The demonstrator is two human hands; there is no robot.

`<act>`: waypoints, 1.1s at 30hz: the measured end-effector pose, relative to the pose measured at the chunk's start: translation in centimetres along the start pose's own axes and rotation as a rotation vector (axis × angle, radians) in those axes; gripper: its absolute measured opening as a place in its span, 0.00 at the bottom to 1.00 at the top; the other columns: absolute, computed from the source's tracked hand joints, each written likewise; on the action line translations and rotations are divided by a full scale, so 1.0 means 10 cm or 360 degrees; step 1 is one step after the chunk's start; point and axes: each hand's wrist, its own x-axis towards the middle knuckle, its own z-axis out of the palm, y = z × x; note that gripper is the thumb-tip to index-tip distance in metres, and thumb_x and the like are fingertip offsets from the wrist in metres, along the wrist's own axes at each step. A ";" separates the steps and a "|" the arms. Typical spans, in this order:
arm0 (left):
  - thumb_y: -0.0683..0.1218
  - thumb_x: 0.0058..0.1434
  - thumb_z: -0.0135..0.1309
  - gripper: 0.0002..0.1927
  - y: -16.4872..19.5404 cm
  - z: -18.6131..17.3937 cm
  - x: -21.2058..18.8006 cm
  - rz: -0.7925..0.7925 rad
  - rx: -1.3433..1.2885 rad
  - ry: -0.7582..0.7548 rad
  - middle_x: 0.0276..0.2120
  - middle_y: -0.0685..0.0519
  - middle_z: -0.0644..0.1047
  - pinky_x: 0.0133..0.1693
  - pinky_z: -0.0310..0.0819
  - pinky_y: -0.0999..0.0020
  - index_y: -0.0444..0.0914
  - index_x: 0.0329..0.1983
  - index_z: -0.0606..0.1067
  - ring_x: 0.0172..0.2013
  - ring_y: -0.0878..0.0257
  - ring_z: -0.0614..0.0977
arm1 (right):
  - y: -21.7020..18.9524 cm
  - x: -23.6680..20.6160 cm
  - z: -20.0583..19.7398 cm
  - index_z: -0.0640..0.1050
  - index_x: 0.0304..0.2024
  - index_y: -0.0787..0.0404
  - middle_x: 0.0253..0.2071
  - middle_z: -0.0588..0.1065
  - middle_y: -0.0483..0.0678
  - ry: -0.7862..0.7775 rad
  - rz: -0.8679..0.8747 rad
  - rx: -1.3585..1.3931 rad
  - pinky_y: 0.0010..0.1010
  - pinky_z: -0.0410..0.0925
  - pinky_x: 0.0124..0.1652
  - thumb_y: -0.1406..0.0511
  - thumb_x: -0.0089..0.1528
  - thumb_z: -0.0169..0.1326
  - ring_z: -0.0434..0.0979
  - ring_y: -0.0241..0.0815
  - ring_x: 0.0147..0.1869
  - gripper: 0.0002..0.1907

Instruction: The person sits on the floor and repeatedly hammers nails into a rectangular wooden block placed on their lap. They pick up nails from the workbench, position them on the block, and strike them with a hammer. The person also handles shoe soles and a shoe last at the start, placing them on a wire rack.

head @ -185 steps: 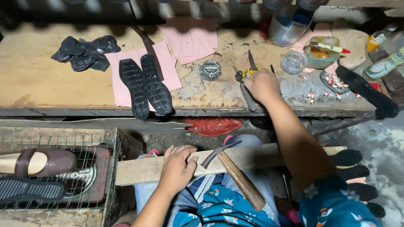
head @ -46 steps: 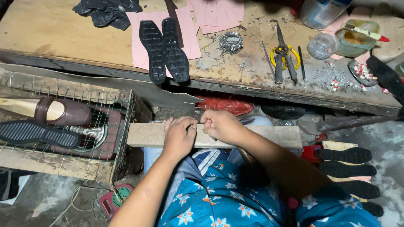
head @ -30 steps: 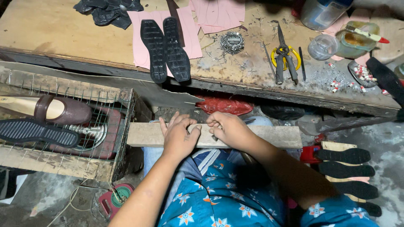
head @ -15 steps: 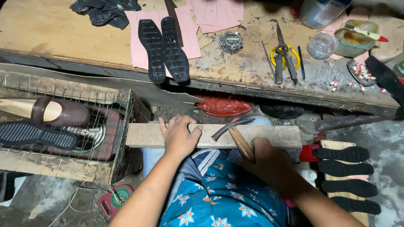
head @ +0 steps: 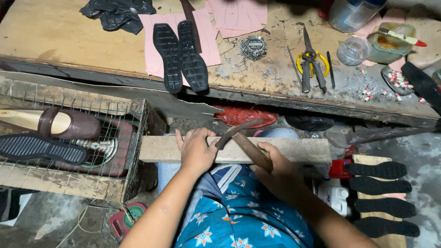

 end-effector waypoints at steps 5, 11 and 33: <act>0.54 0.56 0.61 0.13 -0.03 0.00 -0.03 0.0046 -0.0048 0.0020 0.42 0.51 0.80 0.68 0.33 0.37 0.42 0.37 0.78 0.56 0.51 0.74 | 0.08 -0.13 0.09 0.70 0.58 0.60 0.43 0.80 0.58 -0.0090 -0.0066 0.0136 0.38 0.74 0.47 0.58 0.63 0.53 0.84 0.51 0.48 0.24; 0.54 0.55 0.61 0.14 -0.01 0.00 -0.02 0.0032 -0.0039 0.0013 0.42 0.51 0.81 0.69 0.33 0.37 0.42 0.38 0.78 0.55 0.52 0.75 | -0.01 -0.16 0.13 0.69 0.63 0.61 0.47 0.79 0.60 -0.0076 -0.0074 0.0135 0.40 0.72 0.50 0.60 0.63 0.52 0.82 0.52 0.51 0.26; 0.54 0.56 0.59 0.12 0.01 0.00 -0.03 0.0045 0.0006 0.0050 0.40 0.51 0.81 0.69 0.34 0.38 0.43 0.38 0.78 0.51 0.52 0.76 | 0.26 -0.24 0.31 0.70 0.59 0.60 0.46 0.77 0.61 0.0197 -0.0352 -0.0055 0.44 0.72 0.43 0.58 0.64 0.54 0.80 0.61 0.47 0.23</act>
